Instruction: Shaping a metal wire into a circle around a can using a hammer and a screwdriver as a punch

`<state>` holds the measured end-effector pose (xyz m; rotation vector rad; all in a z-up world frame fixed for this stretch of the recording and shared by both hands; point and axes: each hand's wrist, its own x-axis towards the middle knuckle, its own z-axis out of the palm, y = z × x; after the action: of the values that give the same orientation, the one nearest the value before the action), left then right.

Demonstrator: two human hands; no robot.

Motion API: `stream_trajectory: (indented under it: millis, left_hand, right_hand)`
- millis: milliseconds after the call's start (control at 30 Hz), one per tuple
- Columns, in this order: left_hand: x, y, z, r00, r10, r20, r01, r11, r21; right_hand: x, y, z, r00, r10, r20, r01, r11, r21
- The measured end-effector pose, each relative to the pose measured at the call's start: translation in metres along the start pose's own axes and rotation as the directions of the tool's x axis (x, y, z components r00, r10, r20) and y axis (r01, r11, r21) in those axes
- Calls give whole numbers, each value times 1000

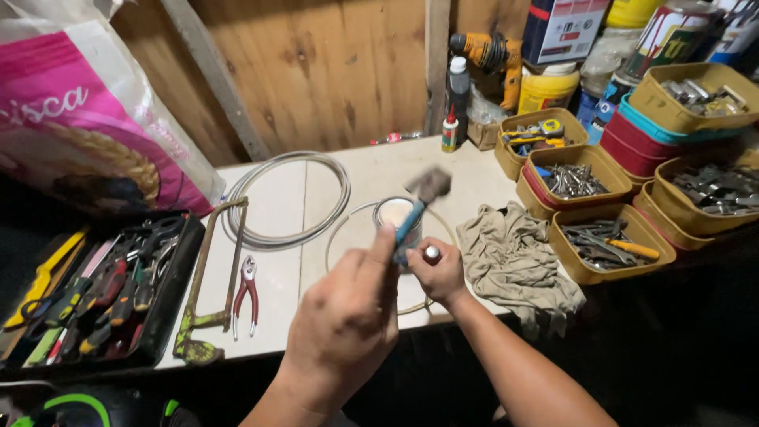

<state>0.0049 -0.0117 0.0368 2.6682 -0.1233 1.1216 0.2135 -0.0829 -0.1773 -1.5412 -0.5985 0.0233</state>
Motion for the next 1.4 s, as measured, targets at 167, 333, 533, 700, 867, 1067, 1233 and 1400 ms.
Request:
stream_trajectory:
  millis: [167, 333, 533, 700, 867, 1067, 1233, 1400]
  left_hand:
    - [-26, -23, 42, 942, -158, 297, 161, 987, 13]
    - [-74, -82, 72, 839, -444, 314, 449, 892, 60]
    - [-135, -141, 78, 435, -789, 433, 611, 612, 503]
    - [-212, -196, 122, 566, -766, 304, 514, 616, 597]
    - [-207, -198, 183, 799, -590, 113, 520, 773, 363]
    - [-145, -144, 200, 862, -412, 294, 336, 900, 277]
    - [-119, -131, 182, 541, -564, 624, 486, 815, 315]
    - [-115, -132, 179, 521, -565, 640, 501, 809, 307]
  right_hand:
    - [6, 17, 2, 998, 70, -8, -70, 997, -15]
    - [-4, -8, -4, 998, -53, 22, 53, 998, -18]
    - [-17, -32, -4, 994, -100, 50, 82, 958, 276]
    - [-26, -18, -3, 995, -65, -71, 83, 949, 303]
    - [-31, -20, 3, 988, -71, -134, 103, 963, 247]
    - [-33, -16, 6, 971, -92, -220, 139, 968, 208]
    - [-28, -17, 9, 966, -100, -238, 129, 986, 109]
    - [-20, -54, 16, 965, -192, -180, 186, 981, -50]
